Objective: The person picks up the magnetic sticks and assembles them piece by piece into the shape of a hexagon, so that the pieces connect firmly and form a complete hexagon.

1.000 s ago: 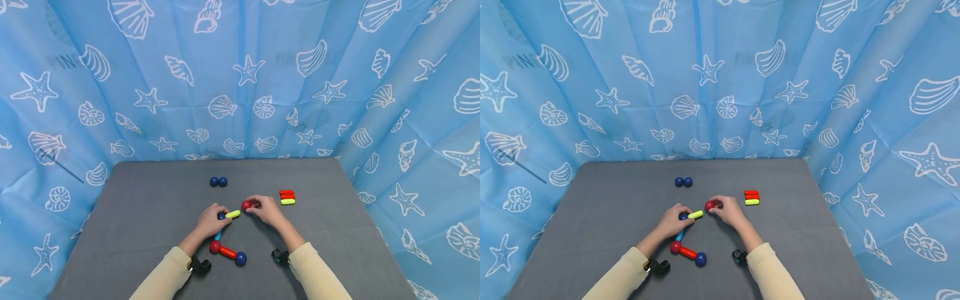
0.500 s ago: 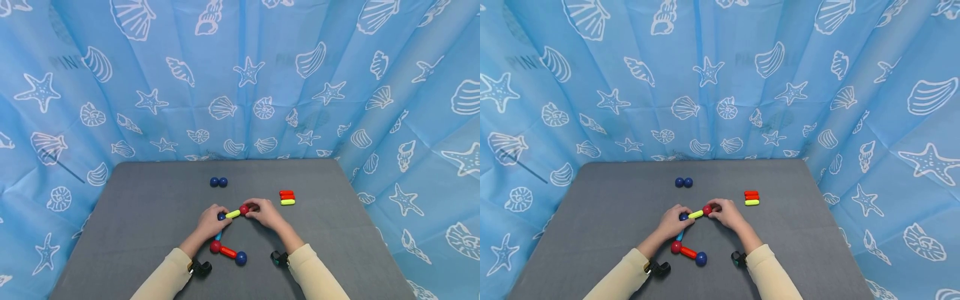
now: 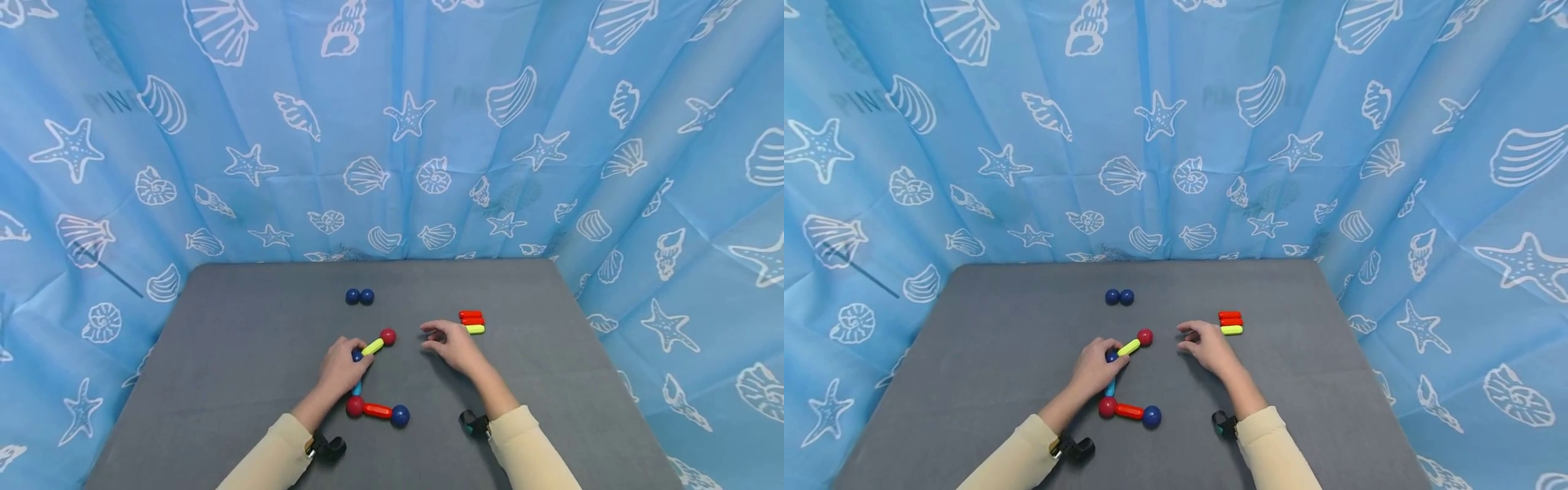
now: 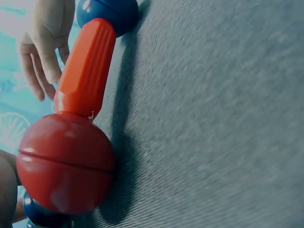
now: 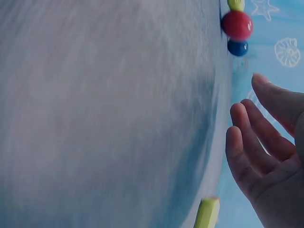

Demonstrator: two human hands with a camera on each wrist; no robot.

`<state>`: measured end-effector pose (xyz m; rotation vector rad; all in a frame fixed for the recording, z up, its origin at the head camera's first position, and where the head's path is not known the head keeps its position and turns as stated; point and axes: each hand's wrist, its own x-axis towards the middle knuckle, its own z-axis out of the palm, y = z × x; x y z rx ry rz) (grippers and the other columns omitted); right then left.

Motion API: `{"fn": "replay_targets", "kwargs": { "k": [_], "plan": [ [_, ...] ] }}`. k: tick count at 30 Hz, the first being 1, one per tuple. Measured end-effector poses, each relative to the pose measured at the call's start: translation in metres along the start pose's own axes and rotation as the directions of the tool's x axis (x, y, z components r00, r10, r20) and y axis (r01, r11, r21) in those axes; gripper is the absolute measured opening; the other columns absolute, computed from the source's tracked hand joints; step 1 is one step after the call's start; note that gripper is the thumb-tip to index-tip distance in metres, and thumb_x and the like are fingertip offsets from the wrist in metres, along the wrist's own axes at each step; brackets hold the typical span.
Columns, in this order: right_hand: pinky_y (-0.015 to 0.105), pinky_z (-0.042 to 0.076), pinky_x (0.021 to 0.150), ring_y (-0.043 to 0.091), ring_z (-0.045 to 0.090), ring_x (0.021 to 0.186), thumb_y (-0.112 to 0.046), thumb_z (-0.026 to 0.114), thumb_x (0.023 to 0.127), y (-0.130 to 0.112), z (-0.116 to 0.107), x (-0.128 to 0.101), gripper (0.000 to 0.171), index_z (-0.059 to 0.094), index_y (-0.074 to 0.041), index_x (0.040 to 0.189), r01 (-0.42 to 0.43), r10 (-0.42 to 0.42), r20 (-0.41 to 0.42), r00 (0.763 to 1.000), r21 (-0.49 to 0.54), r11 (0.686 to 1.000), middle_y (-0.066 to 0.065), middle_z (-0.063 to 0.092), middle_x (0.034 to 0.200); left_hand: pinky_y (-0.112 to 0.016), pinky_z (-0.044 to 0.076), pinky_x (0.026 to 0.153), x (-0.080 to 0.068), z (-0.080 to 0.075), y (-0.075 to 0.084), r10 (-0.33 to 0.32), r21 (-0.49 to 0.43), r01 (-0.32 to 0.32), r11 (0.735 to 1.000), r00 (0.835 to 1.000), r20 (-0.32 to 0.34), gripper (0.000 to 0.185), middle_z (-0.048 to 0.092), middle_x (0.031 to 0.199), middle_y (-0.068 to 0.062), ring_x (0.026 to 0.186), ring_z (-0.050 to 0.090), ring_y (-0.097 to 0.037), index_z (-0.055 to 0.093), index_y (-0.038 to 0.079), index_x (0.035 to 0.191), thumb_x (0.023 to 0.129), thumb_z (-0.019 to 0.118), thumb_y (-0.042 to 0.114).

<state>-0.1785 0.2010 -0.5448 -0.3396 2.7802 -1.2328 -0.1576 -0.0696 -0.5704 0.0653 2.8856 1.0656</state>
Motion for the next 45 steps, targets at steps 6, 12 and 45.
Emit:
{"fn": "replay_targets", "kwargs": {
  "k": [6,12,45],
  "plan": [
    [0.038,0.056,0.079,0.020,0.067,0.089,-0.008,0.080,0.085,0.012,-0.021,-0.008,0.035,0.071,-0.005,0.119,0.031,-0.035,-0.077,0.996,-0.047,0.998,0.011,0.073,0.107,-0.032,0.044,0.064,-0.003,-0.004,0.004,-0.008,0.077,0.007,0.997,1.000,0.015,0.027,0.058,0.087,-0.001,0.072,0.051,-0.017,0.073,0.017,0.106,0.088,0.076,0.037],
    [0.045,0.056,0.082,0.026,0.070,0.091,-0.007,0.082,0.082,0.025,-0.036,-0.010,0.034,0.074,-0.004,0.115,0.040,-0.068,-0.198,0.978,-0.140,0.989,0.013,0.074,0.106,-0.032,0.043,0.067,0.010,-0.008,0.005,0.097,0.152,-0.106,0.983,0.993,0.067,0.033,0.058,0.088,0.002,0.077,0.050,-0.016,0.072,0.017,0.108,0.087,0.076,0.043],
    [0.048,0.052,0.076,0.028,0.062,0.087,-0.009,0.082,0.083,0.040,-0.049,-0.023,0.027,0.074,-0.008,0.108,-0.196,0.145,-0.149,0.978,-0.414,0.889,0.010,0.069,0.099,-0.026,0.037,0.061,0.010,0.007,-0.001,0.133,0.081,-0.131,0.988,0.991,-0.013,0.030,0.055,0.077,0.006,0.066,0.048,-0.011,0.071,0.016,0.111,0.091,0.072,0.039]
  ]
}}
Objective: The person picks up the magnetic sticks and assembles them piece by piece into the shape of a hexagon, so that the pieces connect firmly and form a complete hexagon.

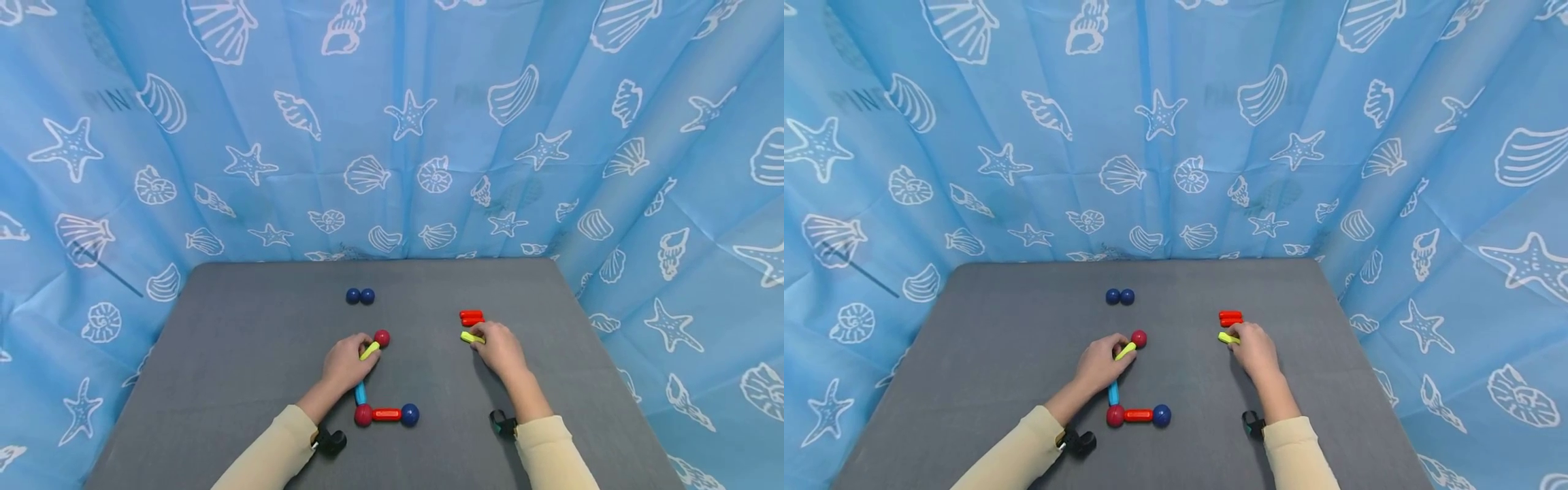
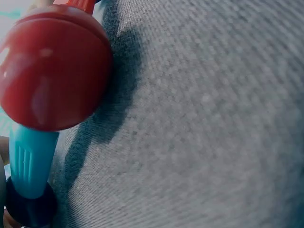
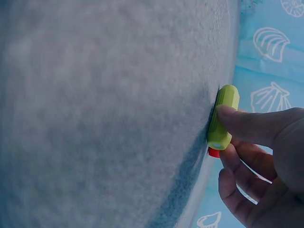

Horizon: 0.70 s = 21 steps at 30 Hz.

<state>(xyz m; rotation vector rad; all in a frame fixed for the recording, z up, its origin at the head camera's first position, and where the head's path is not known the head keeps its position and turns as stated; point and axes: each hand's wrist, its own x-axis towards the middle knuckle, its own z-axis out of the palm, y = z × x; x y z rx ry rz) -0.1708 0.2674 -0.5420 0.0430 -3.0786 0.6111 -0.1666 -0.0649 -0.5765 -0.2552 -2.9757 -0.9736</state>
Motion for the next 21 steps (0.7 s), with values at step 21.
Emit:
{"fn": "replay_targets", "kwargs": {
  "k": [21],
  "plan": [
    [0.040,0.054,0.083,0.019,0.065,0.090,-0.010,0.080,0.086,-0.083,0.020,0.021,0.019,0.077,-0.010,0.105,0.196,-0.209,0.042,0.977,0.205,0.959,0.004,0.072,0.100,-0.029,0.039,0.063,0.007,0.000,0.003,0.001,0.006,-0.001,1.000,0.999,-0.034,0.025,0.058,0.080,0.004,0.070,0.049,-0.013,0.075,0.015,0.100,0.089,0.076,0.037]
  ]
}}
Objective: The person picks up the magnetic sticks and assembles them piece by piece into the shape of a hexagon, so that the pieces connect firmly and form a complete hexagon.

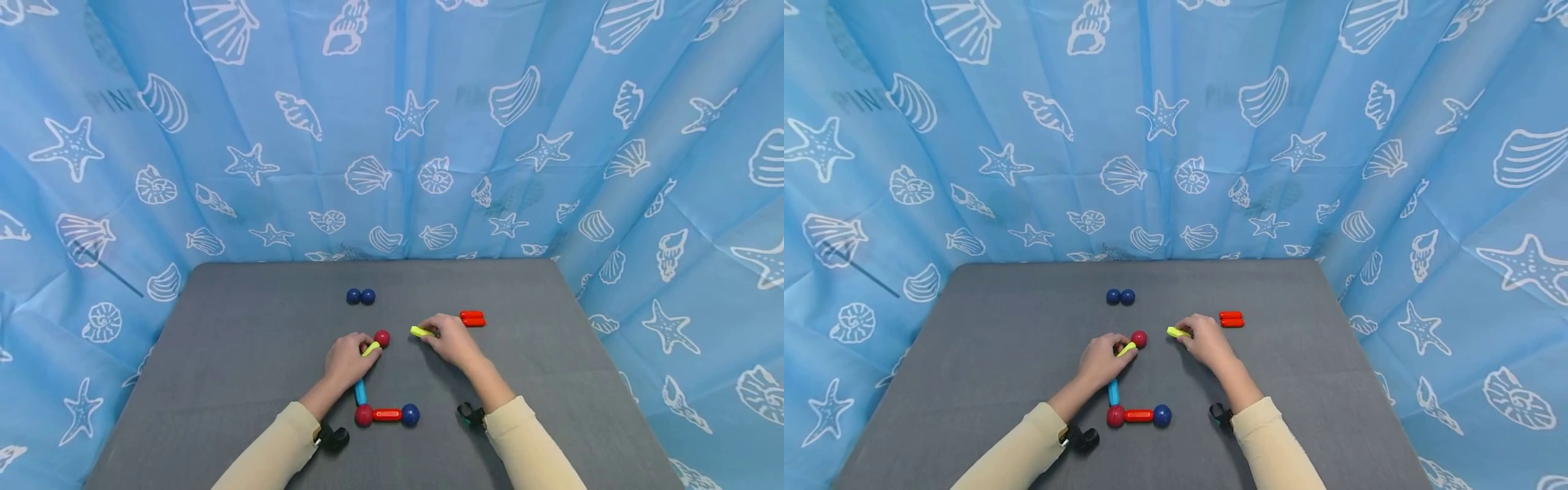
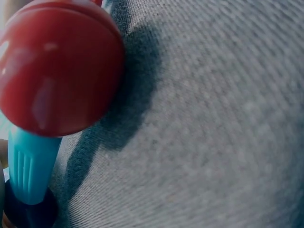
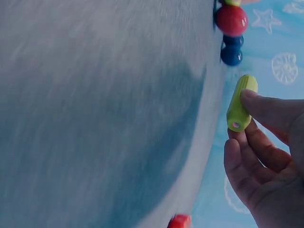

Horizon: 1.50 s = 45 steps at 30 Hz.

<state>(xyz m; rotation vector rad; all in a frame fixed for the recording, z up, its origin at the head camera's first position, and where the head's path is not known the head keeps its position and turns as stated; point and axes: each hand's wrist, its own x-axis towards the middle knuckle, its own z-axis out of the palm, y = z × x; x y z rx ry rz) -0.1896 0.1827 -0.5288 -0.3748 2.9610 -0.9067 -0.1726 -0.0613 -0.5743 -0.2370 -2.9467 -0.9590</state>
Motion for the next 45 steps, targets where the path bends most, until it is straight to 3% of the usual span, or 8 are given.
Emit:
{"fn": "replay_targets", "kwargs": {
  "k": [9,16,21,26,29,32,39,45],
  "plan": [
    [0.040,0.054,0.084,0.017,0.064,0.089,-0.011,0.078,0.088,-0.013,0.017,0.020,0.016,0.078,-0.010,0.104,0.080,-0.079,0.083,0.993,0.002,0.997,0.004,0.072,0.100,-0.030,0.042,0.063,0.005,0.000,0.000,-0.022,-0.005,0.022,1.000,0.999,-0.030,0.024,0.062,0.082,0.003,0.070,0.051,-0.014,0.075,0.013,0.099,0.089,0.075,0.035],
    [0.038,0.053,0.085,0.014,0.061,0.087,-0.012,0.078,0.089,-0.017,0.026,0.027,0.014,0.078,-0.011,0.103,0.072,-0.072,0.152,0.986,0.001,0.997,0.001,0.071,0.098,-0.027,0.038,0.061,0.004,-0.002,0.001,-0.017,-0.012,0.016,1.000,1.000,-0.008,0.024,0.060,0.079,0.004,0.067,0.049,-0.012,0.075,0.014,0.099,0.089,0.075,0.036],
    [0.039,0.054,0.084,0.014,0.063,0.088,-0.010,0.077,0.089,-0.015,0.028,0.029,0.014,0.077,-0.011,0.102,0.113,-0.115,0.153,0.981,0.025,0.993,0.002,0.072,0.098,-0.029,0.040,0.059,0.011,-0.007,0.001,-0.005,0.013,0.005,1.000,0.998,0.062,0.033,0.058,0.079,0.002,0.066,0.050,-0.013,0.071,0.013,0.105,0.087,0.076,0.040],
    [0.040,0.054,0.087,0.015,0.065,0.090,-0.010,0.076,0.089,-0.011,0.029,0.034,0.016,0.077,-0.011,0.105,0.141,-0.151,0.161,0.975,0.071,0.987,0.002,0.073,0.100,-0.040,0.053,0.079,0.026,-0.010,0.000,0.075,0.032,-0.081,0.996,0.986,0.146,0.050,0.064,0.108,-0.002,0.089,0.060,-0.018,0.065,0.017,0.126,0.086,0.078,0.044],
    [0.039,0.054,0.089,0.015,0.065,0.092,-0.012,0.076,0.090,-0.008,0.029,0.036,0.017,0.077,-0.011,0.107,0.146,-0.162,0.175,0.971,0.102,0.984,0.002,0.073,0.102,-0.041,0.053,0.085,0.033,-0.009,-0.002,0.103,-0.005,-0.104,0.995,0.978,0.179,0.045,0.065,0.114,-0.003,0.093,0.060,-0.019,0.068,0.021,0.127,0.088,0.077,0.042],
    [0.038,0.055,0.089,0.016,0.065,0.094,-0.015,0.077,0.089,-0.004,0.028,0.040,0.020,0.076,-0.011,0.109,0.138,-0.164,0.189,0.968,0.141,0.980,0.002,0.073,0.104,-0.037,0.051,0.079,0.035,-0.008,-0.005,0.099,-0.005,-0.099,0.995,0.979,0.178,0.037,0.065,0.107,-0.002,0.086,0.057,-0.017,0.070,0.022,0.122,0.091,0.074,0.040],
    [0.041,0.055,0.092,0.020,0.067,0.102,-0.014,0.077,0.090,0.003,0.015,0.051,0.023,0.075,-0.008,0.112,0.092,-0.121,0.131,0.984,0.207,0.974,0.004,0.073,0.109,-0.033,0.047,0.068,0.030,-0.014,-0.007,0.008,0.055,-0.016,0.998,0.987,0.159,0.028,0.060,0.097,0.001,0.078,0.053,-0.016,0.068,0.020,0.105,0.086,0.078,0.038],
    [0.043,0.053,0.096,0.024,0.067,0.107,-0.013,0.073,0.093,-0.001,0.015,0.069,0.026,0.073,-0.004,0.118,0.095,-0.128,0.132,0.983,0.235,0.967,0.008,0.073,0.114,-0.041,0.047,0.082,0.027,-0.012,-0.006,0.080,0.150,-0.107,0.983,0.982,0.171,0.036,0.062,0.108,-0.003,0.092,0.051,-0.022,0.070,0.021,0.113,0.085,0.079,0.043]
  ]
}}
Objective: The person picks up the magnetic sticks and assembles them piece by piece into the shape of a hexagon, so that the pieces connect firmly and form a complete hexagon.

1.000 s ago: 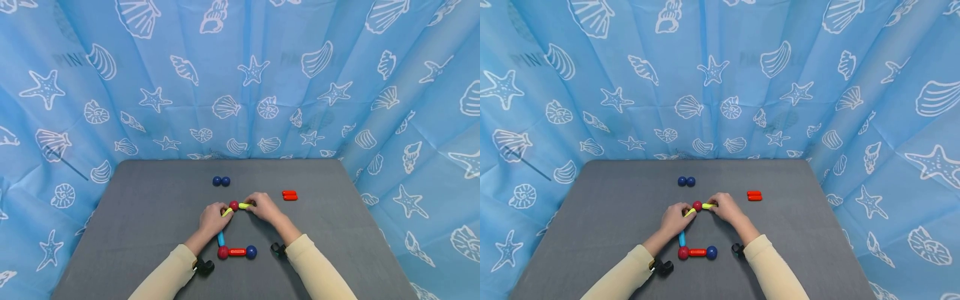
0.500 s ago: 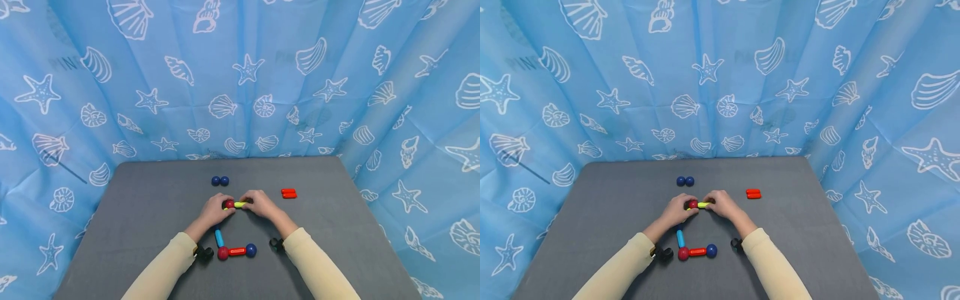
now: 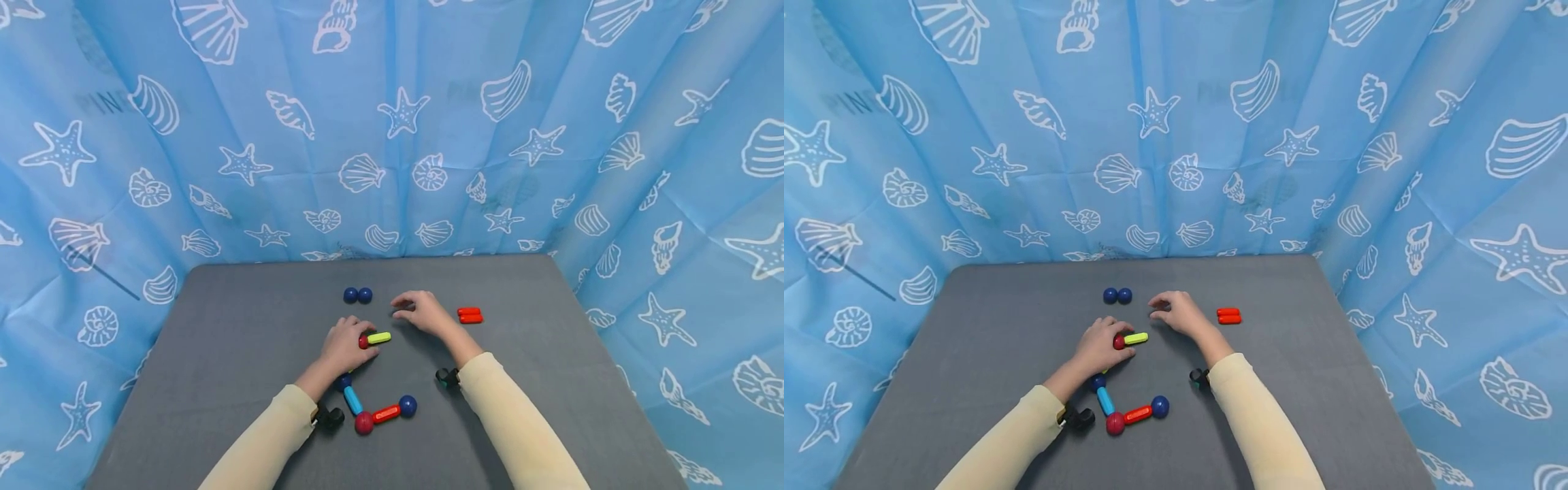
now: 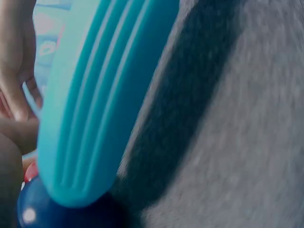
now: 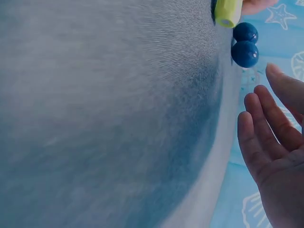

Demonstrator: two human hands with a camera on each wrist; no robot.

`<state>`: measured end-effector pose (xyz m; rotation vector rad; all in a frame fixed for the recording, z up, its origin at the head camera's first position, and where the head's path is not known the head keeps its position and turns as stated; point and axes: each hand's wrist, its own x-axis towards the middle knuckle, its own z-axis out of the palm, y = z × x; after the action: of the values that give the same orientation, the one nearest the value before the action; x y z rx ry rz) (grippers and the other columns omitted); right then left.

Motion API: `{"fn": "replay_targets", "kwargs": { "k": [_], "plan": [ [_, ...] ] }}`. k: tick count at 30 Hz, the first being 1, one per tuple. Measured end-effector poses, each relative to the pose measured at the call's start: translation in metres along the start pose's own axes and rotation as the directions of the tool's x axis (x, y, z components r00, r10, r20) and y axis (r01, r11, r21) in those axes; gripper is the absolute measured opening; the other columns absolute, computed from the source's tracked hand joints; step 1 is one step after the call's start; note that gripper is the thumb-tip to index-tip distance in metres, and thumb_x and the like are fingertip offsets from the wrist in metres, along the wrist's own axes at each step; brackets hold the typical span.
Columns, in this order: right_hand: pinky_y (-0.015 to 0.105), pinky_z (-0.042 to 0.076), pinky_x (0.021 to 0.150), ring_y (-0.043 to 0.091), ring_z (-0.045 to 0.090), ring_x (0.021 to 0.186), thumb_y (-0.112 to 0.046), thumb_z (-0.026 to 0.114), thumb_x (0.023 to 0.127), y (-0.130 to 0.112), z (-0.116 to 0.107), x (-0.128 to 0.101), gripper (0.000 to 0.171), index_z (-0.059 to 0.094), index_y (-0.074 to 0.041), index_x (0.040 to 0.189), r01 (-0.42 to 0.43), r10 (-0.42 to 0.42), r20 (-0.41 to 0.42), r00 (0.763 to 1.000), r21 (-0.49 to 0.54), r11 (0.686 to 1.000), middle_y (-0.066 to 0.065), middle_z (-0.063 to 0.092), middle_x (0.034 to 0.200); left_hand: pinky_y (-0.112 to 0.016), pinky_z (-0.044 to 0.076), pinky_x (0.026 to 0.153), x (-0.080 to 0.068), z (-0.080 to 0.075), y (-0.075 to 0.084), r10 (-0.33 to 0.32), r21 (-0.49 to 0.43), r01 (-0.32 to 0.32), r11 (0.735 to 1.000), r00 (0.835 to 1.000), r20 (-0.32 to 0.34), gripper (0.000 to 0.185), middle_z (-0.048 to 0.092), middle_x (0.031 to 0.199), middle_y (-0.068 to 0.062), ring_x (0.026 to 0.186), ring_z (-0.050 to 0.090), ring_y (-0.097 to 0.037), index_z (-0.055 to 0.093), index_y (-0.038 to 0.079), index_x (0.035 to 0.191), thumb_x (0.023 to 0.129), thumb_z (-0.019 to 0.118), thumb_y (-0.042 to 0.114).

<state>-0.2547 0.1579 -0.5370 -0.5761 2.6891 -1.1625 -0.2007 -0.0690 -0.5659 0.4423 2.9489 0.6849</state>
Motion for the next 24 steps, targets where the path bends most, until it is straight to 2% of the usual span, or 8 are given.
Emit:
{"fn": "replay_targets", "kwargs": {
  "k": [3,9,17,20,24],
  "plan": [
    [0.043,0.052,0.097,0.023,0.067,0.109,-0.015,0.073,0.094,0.000,0.002,0.013,0.029,0.071,-0.005,0.120,-0.006,0.006,0.002,1.000,0.000,1.000,0.008,0.072,0.116,-0.040,0.045,0.082,-0.001,0.003,0.000,0.011,-0.018,-0.012,1.000,1.000,-0.020,0.029,0.064,0.104,-0.002,0.090,0.052,-0.020,0.074,0.021,0.110,0.087,0.079,0.037],
    [0.044,0.052,0.096,0.025,0.067,0.110,-0.015,0.074,0.093,0.000,0.005,0.036,0.034,0.069,-0.004,0.124,-0.011,0.012,-0.012,1.000,0.034,0.999,0.011,0.071,0.119,-0.038,0.043,0.077,-0.004,0.002,-0.004,-0.046,-0.087,0.041,0.995,0.997,-0.056,0.020,0.064,0.094,0.001,0.084,0.052,-0.017,0.075,0.018,0.102,0.087,0.078,0.031],
    [0.045,0.049,0.102,0.025,0.062,0.122,-0.020,0.075,0.092,-0.006,0.014,0.061,0.039,0.067,-0.013,0.129,-0.026,0.026,0.036,0.999,0.000,1.000,0.007,0.067,0.130,-0.040,0.043,0.079,-0.005,-0.002,-0.003,-0.085,-0.115,0.083,0.990,0.996,-0.010,0.021,0.062,0.092,0.001,0.084,0.051,-0.019,0.072,0.015,0.103,0.086,0.076,0.028],
    [0.045,0.050,0.099,0.026,0.063,0.121,-0.020,0.077,0.091,-0.008,0.020,0.066,0.042,0.066,-0.013,0.131,-0.026,0.026,0.057,0.998,0.007,1.000,0.008,0.066,0.132,-0.039,0.042,0.078,-0.005,-0.003,-0.002,-0.098,-0.125,0.098,0.987,0.995,0.003,0.022,0.061,0.089,0.001,0.082,0.049,-0.019,0.071,0.014,0.103,0.086,0.076,0.028],
    [0.043,0.050,0.100,0.026,0.063,0.122,-0.021,0.076,0.092,-0.012,0.027,0.072,0.046,0.064,-0.013,0.135,-0.015,0.019,0.084,0.996,-0.042,0.999,0.009,0.065,0.134,-0.037,0.042,0.076,-0.006,-0.007,-0.004,-0.108,-0.117,0.106,0.987,0.994,-0.008,0.023,0.059,0.084,0.002,0.079,0.049,-0.018,0.069,0.013,0.100,0.086,0.076,0.029]
  ]
}}
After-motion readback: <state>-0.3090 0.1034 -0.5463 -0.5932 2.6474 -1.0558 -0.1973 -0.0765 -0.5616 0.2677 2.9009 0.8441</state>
